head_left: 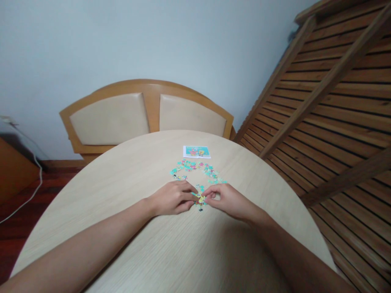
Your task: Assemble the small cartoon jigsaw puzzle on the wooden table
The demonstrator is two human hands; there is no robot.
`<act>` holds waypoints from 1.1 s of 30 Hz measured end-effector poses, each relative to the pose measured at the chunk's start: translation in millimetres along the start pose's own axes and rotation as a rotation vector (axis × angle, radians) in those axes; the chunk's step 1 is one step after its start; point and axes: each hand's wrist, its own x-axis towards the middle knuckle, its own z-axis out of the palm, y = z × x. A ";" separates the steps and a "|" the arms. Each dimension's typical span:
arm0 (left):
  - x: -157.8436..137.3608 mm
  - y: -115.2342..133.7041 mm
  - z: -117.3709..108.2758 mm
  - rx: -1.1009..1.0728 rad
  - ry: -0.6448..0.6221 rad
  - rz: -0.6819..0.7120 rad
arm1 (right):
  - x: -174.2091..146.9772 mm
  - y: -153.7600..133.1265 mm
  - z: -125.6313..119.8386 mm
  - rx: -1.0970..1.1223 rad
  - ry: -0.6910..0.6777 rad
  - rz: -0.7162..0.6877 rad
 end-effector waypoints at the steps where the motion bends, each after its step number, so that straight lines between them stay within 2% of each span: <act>1: -0.1 0.0 0.0 -0.002 0.003 -0.001 | 0.0 0.3 1.1 -0.029 0.007 -0.002; 6: -0.7 0.1 0.1 -0.004 0.001 -0.007 | 0.5 -2.4 4.5 -0.158 0.055 0.003; 21: 0.3 3.8 -2.1 0.014 0.006 -0.019 | 1.2 -5.7 0.8 -0.266 0.102 -0.057; 25: 1.2 14.0 -3.9 -0.017 0.028 -0.046 | 2.0 5.4 -12.2 -0.307 0.202 -0.110; 28: 1.0 23.0 -4.2 -0.028 0.008 -0.017 | 1.9 17.3 -16.9 -0.377 0.269 -0.156; 33: 1.4 30.5 -5.6 -0.041 -0.056 0.032 | 1.8 23.2 -7.5 -0.455 0.118 -0.206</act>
